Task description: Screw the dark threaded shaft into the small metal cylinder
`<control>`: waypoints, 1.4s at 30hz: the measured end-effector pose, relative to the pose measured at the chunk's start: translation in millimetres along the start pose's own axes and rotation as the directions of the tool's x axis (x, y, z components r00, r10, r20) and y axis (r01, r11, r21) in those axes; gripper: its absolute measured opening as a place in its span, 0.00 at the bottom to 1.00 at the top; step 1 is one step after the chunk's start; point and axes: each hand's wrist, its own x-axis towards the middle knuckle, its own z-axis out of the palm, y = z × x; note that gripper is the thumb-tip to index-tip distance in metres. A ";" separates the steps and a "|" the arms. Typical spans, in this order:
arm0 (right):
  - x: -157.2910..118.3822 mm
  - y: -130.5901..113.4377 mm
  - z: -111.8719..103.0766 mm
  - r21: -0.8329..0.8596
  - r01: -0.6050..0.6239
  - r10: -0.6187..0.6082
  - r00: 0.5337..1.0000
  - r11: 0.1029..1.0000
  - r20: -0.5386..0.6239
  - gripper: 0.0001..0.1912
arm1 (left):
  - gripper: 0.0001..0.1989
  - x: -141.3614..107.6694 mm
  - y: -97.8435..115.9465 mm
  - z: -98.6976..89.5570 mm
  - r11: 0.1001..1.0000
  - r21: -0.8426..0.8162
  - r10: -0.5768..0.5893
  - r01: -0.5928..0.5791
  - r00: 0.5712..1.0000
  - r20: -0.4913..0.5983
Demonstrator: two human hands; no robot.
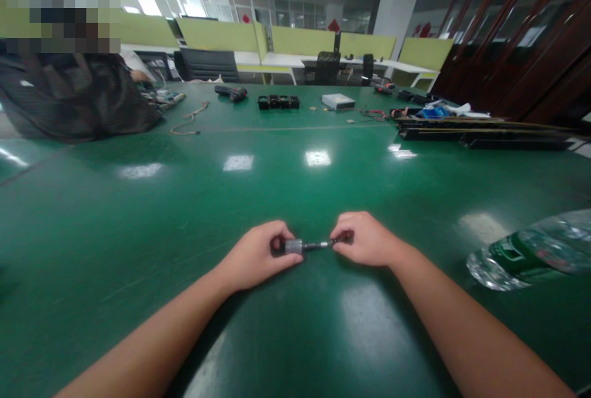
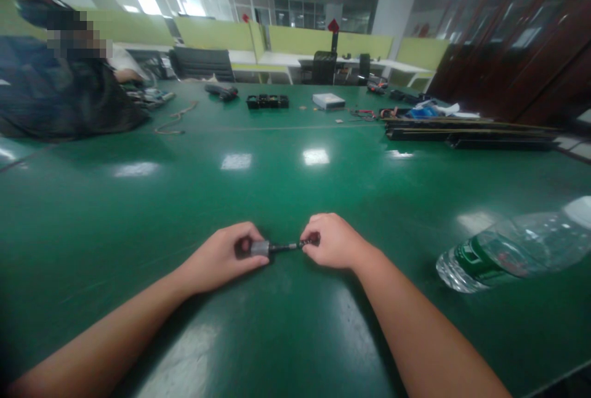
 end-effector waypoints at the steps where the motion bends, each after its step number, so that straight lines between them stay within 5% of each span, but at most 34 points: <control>1: 0.1 0.0 0.5 0.003 0.003 -0.003 1.000 1.000 0.000 0.06 | 0.16 -0.1 0.0 0.0 1.000 -0.001 -0.001 0.001 1.000 -0.001; 8: 4.2 -9.6 15.0 0.057 0.064 -0.061 0.997 0.996 -0.047 0.06 | 0.15 0.1 0.6 0.5 1.000 -0.009 -0.004 0.004 1.000 -0.005; 12: 4.2 -15.2 23.8 0.186 0.121 -0.107 0.991 0.975 -0.087 0.26 | 0.15 0.5 0.3 1.2 1.000 -0.010 -0.004 0.004 1.000 -0.009; 15: 3.0 -13.9 25.3 0.203 0.106 -0.092 0.993 0.973 -0.079 0.30 | 0.14 0.7 -0.1 1.4 1.000 -0.007 -0.001 0.001 1.000 -0.011; 19: 3.3 -9.4 23.0 0.169 0.101 -0.083 0.990 0.980 -0.110 0.28 | 0.15 0.9 -0.9 1.1 1.000 0.001 0.004 -0.004 1.000 -0.006; 26: 5.0 -11.6 20.5 0.084 0.083 -0.074 0.991 0.993 -0.108 0.09 | 0.15 0.9 -1.3 1.2 1.000 0.002 0.000 0.000 1.000 -0.003; 42: 6.7 -12.7 23.2 0.044 0.115 -0.111 0.991 0.992 -0.074 0.05 | 0.15 0.9 -1.5 1.5 1.000 0.007 0.008 -0.008 1.000 -0.007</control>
